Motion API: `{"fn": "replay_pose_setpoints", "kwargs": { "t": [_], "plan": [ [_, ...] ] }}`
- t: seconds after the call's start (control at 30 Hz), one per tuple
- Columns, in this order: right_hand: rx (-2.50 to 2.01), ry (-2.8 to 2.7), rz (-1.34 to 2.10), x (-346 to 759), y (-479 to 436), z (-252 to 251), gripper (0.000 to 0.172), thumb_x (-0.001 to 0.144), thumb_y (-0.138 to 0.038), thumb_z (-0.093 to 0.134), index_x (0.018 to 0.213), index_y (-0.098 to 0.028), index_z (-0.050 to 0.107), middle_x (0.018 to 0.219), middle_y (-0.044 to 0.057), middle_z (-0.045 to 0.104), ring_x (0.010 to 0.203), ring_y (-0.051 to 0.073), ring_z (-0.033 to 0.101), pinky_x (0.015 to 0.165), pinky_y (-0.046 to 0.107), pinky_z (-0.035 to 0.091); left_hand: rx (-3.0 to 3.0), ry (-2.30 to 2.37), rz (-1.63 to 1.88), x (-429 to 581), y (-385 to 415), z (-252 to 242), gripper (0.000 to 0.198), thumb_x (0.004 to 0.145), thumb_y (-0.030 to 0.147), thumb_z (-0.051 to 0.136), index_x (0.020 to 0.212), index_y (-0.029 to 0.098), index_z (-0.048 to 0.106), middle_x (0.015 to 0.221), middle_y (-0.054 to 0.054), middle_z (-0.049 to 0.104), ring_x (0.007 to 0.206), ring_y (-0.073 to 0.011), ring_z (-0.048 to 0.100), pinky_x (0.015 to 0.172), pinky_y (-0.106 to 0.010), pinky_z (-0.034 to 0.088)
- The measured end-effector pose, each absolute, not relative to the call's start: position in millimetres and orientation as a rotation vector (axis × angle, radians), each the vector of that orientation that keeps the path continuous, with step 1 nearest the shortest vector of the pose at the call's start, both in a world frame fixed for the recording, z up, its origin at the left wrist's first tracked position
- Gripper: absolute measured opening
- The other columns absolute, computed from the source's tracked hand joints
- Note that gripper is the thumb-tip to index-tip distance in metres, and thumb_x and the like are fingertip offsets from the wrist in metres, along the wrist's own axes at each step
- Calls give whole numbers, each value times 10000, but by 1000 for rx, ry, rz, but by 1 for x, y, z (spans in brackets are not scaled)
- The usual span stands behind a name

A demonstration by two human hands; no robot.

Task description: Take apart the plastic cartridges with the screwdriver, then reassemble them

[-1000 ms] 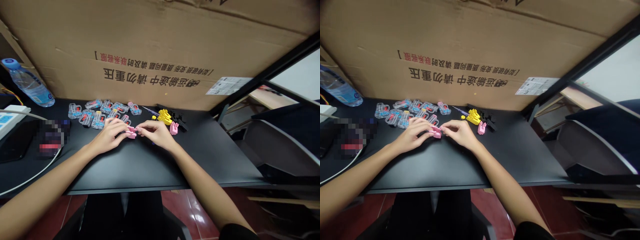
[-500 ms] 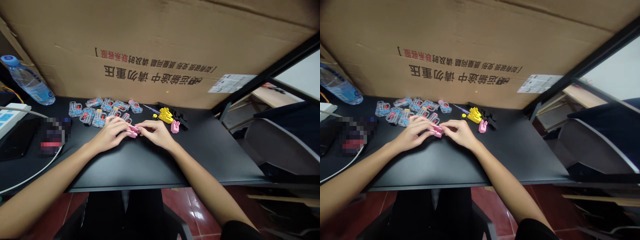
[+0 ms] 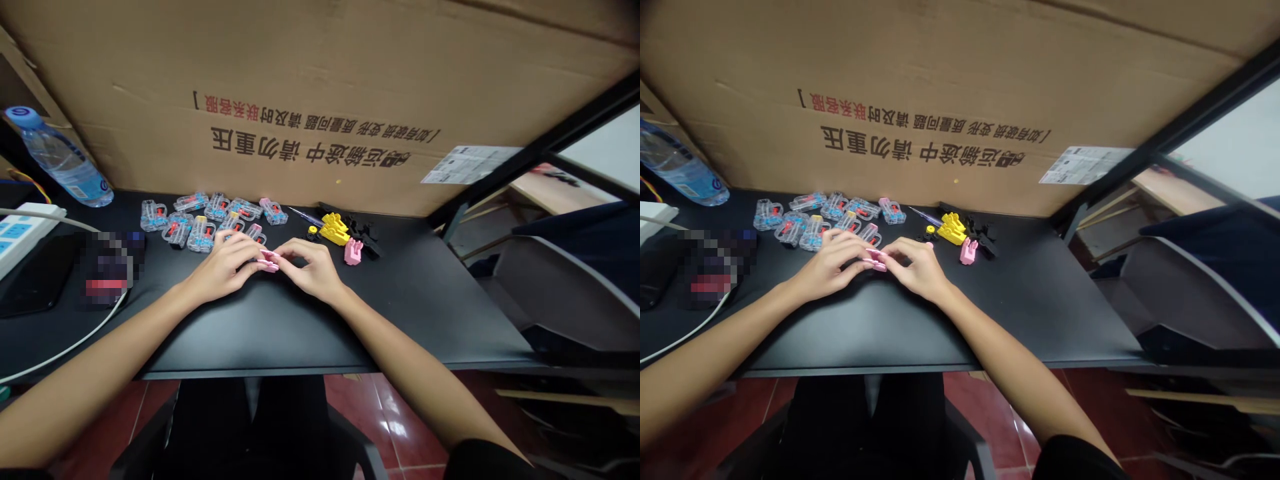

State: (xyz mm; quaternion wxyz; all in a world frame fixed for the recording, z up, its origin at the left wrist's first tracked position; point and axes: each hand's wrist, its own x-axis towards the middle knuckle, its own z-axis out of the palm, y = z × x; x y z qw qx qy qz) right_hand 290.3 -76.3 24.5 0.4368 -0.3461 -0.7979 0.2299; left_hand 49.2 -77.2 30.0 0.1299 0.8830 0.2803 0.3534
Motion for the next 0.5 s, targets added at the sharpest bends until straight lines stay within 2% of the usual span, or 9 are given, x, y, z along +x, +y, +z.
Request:
{"fn": "replay_pose_setpoints", "kwargs": {
  "t": [0.13, 0.3, 0.4, 0.5],
  "plan": [
    [-887, -1951, 734, 295, -73, 30, 310, 1017, -503, 725, 948, -208, 794, 904, 64, 806, 774, 188, 724, 770, 338, 603, 2515, 833, 1051, 49, -77, 31, 168, 1107, 298, 631, 1082, 251, 790, 1120, -39, 829, 1112, -227, 698, 1102, -447, 316],
    [-819, -1696, 1408, 303, -70, 36, 468, 987, -658, 713, 1116, -215, 792, 1088, 72, 813, 976, 213, 778, 938, 369, 623, 2372, 833, 1115, 47, -75, 33, 195, 1073, 367, 674, 1040, 255, 830, 1270, -82, 788, 1196, -266, 669, 1124, -470, 390],
    [-761, -1572, 1806, 300, -70, 32, 472, 965, -635, 763, 1144, -199, 775, 1001, 69, 808, 893, 197, 791, 877, 350, 641, 2382, 826, 1105, 47, -73, 32, 215, 1076, 373, 663, 1023, 264, 840, 1322, -87, 756, 1278, -286, 641, 1149, -489, 394],
    [-748, -1426, 1957, 297, -68, 27, 483, 920, -632, 812, 1060, -173, 766, 903, 54, 780, 739, 171, 756, 754, 323, 651, 2444, 875, 1061, 45, -72, 32, 197, 1090, 362, 640, 1103, 259, 807, 1337, -89, 747, 1300, -286, 642, 1158, -492, 380]
  ]
}}
